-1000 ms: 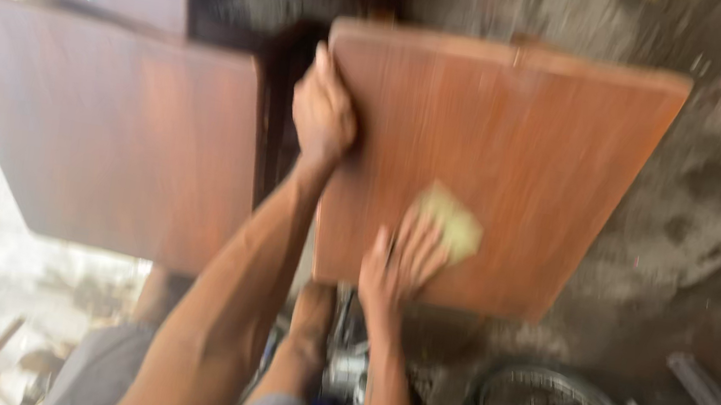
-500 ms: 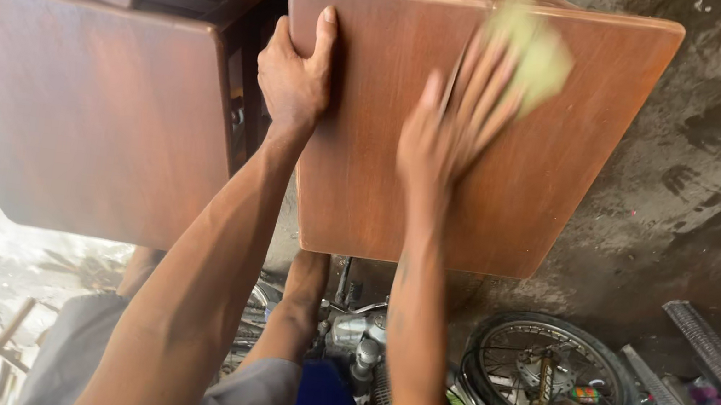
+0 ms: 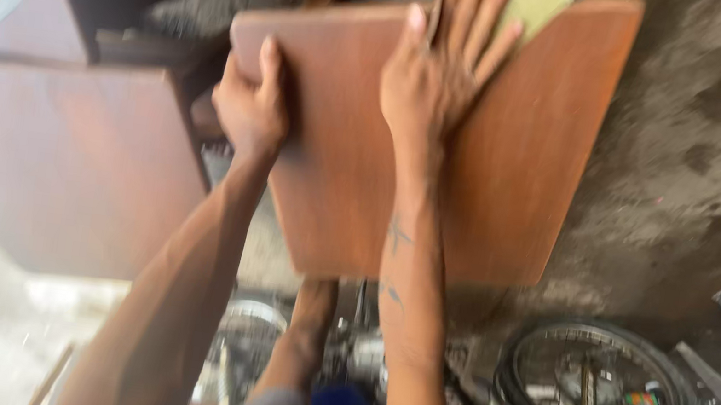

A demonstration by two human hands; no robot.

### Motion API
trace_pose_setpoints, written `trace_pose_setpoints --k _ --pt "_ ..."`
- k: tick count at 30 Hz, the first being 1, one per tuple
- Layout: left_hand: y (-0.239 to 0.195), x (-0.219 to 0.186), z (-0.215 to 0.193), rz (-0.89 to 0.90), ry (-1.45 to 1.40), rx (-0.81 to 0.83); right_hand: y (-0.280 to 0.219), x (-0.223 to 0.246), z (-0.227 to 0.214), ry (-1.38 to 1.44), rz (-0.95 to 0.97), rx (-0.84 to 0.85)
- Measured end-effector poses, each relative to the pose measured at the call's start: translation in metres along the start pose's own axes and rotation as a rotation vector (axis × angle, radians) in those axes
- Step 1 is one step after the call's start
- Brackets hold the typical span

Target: The person sands the surface of a wooden stool with a sanding block, moving across the top and sides. The person then switches to a metal file and rubs it against a small wooden block.

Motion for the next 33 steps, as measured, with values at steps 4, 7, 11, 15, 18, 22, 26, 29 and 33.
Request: trace_pose_setpoints --k 4,7,11,15,18,22,26,29,33 --pt "-0.014 -0.002 -0.005 -0.036 -0.02 0.033 -0.214 -0.071 0.013 -0.054 0.152 0.134" --pt "-0.013 -0.012 -0.012 -0.025 0.066 0.045 -0.28 -0.09 0.011 0.025 0.153 -0.061" --pt "-0.009 0.009 -0.003 -0.026 0.136 0.021 -0.176 -0.06 0.03 0.071 0.189 0.092" --pt "-0.01 0.011 -0.01 0.066 -0.045 0.03 -0.024 -0.011 0.009 -0.042 -0.033 0.138" --pt "-0.003 0.015 -0.007 -0.013 0.005 0.013 -0.026 -0.042 0.012 -0.106 -0.04 0.189" --pt "0.0 0.01 -0.003 0.075 -0.039 0.037 -0.211 -0.119 0.003 -0.088 0.262 0.155" --pt "-0.01 0.005 -0.006 0.0 0.089 0.02 -0.246 -0.11 -0.001 0.058 0.272 -0.059" --pt "-0.012 -0.001 -0.014 0.042 0.09 -0.002 -0.121 -0.068 0.009 0.009 0.241 -0.011" --pt "-0.006 0.004 -0.012 -0.096 0.128 0.026 0.04 -0.036 -0.007 -0.424 0.065 0.459"
Point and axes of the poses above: each hand's wrist, its own y-axis towards the middle knuckle, its own z-axis out of the palm, x = y × z, the point moved 3 cm from there along y, towards the middle knuckle, and after that the axes turned 4 degrees about -x, right-handed, at the moved point
